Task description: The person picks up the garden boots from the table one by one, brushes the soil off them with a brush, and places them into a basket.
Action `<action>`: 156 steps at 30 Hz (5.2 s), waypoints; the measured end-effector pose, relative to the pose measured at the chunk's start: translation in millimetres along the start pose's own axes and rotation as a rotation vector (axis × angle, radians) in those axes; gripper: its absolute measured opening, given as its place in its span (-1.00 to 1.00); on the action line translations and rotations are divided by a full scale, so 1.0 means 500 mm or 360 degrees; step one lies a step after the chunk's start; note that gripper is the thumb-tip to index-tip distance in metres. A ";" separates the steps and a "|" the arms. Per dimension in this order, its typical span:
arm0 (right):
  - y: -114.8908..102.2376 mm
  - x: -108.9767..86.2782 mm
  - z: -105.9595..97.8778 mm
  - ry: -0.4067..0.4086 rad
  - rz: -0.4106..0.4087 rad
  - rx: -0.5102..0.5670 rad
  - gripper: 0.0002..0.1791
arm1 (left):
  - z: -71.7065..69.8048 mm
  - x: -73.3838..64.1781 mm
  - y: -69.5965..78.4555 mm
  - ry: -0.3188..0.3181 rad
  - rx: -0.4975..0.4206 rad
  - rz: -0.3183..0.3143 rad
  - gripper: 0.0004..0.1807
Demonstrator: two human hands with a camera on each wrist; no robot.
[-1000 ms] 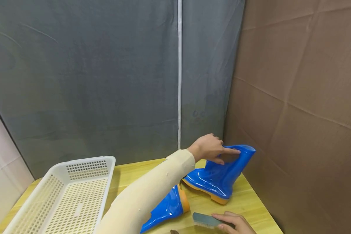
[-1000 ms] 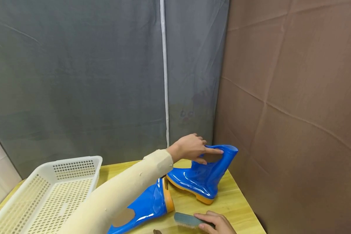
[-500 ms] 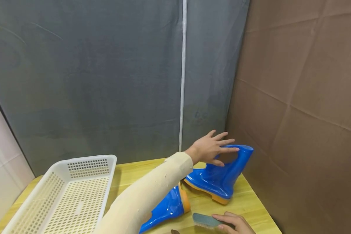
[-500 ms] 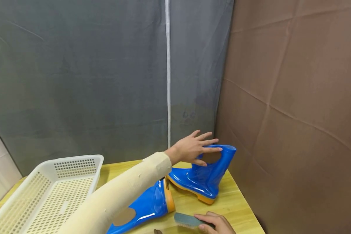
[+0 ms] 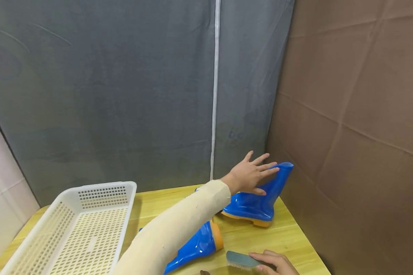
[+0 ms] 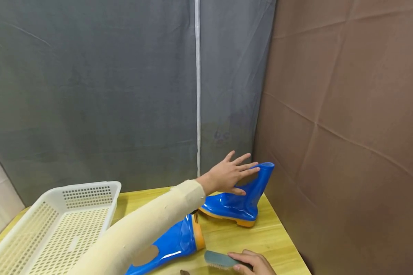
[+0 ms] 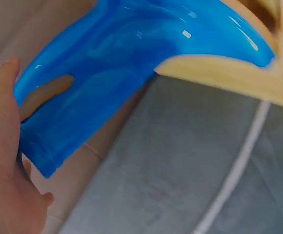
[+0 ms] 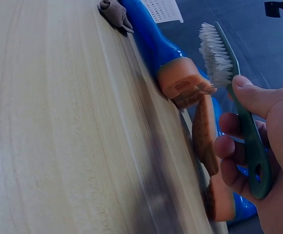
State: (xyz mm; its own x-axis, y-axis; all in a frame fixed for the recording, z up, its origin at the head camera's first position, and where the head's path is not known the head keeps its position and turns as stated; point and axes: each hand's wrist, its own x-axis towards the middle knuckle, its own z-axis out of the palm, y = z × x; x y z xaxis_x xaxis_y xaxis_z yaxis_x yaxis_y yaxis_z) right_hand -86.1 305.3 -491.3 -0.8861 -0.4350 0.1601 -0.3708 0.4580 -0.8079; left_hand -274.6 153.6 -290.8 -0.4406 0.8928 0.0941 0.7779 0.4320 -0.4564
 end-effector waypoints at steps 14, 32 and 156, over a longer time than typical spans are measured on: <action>-0.006 0.001 0.013 0.0029 0.0008 0.0058 -0.60 | -0.036 0.033 0.036 -0.0155 -0.0095 -0.0334 0.02; -0.005 0.004 0.019 0.0007 -0.0029 0.0047 -0.60 | -0.003 0.016 0.015 -0.0256 -0.0153 -0.0465 0.04; -0.056 -0.009 -0.056 0.0394 -0.0118 -0.0396 -0.61 | 0.030 -0.251 0.090 0.0272 -0.1456 -0.1159 0.03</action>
State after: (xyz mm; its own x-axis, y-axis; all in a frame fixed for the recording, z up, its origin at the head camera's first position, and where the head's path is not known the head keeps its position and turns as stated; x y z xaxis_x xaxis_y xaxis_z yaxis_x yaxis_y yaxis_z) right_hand -79.4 316.3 -453.4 -0.8834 -0.2871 0.3704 -0.4661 0.6200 -0.6311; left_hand -191.1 58.9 -336.4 -0.9013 0.3737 0.2192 0.4305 0.7152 0.5506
